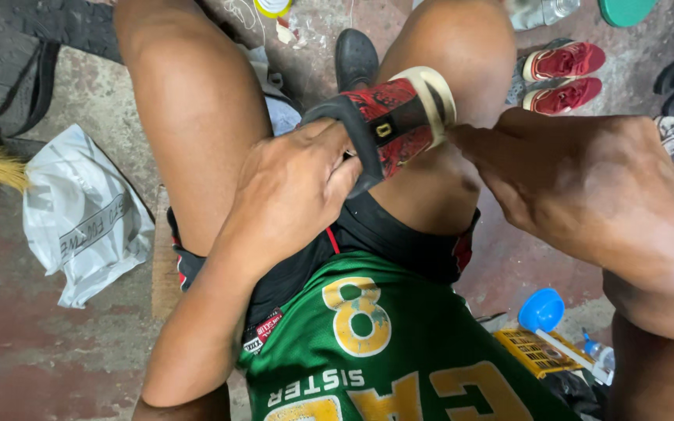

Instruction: The person stitches a sneaker by hand using a needle and thread, pulling the thread through the shoe's material while holding it on their lap.

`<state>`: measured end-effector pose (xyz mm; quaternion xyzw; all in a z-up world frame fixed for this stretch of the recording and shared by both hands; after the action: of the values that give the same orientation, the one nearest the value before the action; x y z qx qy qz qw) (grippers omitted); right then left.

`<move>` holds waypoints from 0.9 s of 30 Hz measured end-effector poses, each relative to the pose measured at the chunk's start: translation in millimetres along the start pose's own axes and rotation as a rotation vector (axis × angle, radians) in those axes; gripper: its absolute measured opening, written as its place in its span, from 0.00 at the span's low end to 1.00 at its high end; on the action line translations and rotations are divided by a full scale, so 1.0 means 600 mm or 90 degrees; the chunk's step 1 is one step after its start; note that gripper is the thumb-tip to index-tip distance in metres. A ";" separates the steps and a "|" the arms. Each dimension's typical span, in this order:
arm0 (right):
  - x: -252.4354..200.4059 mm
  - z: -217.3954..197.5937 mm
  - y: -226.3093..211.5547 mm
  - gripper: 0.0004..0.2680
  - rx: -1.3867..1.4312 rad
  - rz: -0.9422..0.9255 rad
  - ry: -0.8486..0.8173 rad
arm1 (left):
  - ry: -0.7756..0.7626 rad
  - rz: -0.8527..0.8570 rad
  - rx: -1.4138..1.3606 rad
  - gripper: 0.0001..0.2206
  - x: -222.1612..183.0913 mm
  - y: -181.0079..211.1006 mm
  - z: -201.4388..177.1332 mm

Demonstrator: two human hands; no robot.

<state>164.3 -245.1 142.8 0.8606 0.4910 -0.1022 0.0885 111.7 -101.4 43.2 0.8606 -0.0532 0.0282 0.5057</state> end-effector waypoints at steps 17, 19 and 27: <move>-0.015 -0.009 0.013 0.05 0.137 -0.026 0.100 | 0.057 -0.136 -0.158 0.07 -0.020 -0.025 0.030; -0.017 -0.004 0.014 0.05 0.110 -0.055 0.083 | 0.032 -0.130 -0.131 0.08 -0.013 -0.022 0.036; 0.001 0.036 0.039 0.10 0.009 -0.148 -0.054 | -0.201 -0.244 -0.504 0.10 0.008 -0.068 0.100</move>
<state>183.2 -261.6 123.2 0.7932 0.5827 -0.1516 0.0910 121.0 -134.3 -20.7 0.5897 0.0235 -0.2196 0.7768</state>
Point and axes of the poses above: each hand's wrist, its own x-axis towards the middle knuckle, its own z-axis out of the palm, y = z × x, the point moved 8 cm from there along x, towards the middle knuckle, and after that the axes turned 3 degrees about -z, right-handed, at the moved point
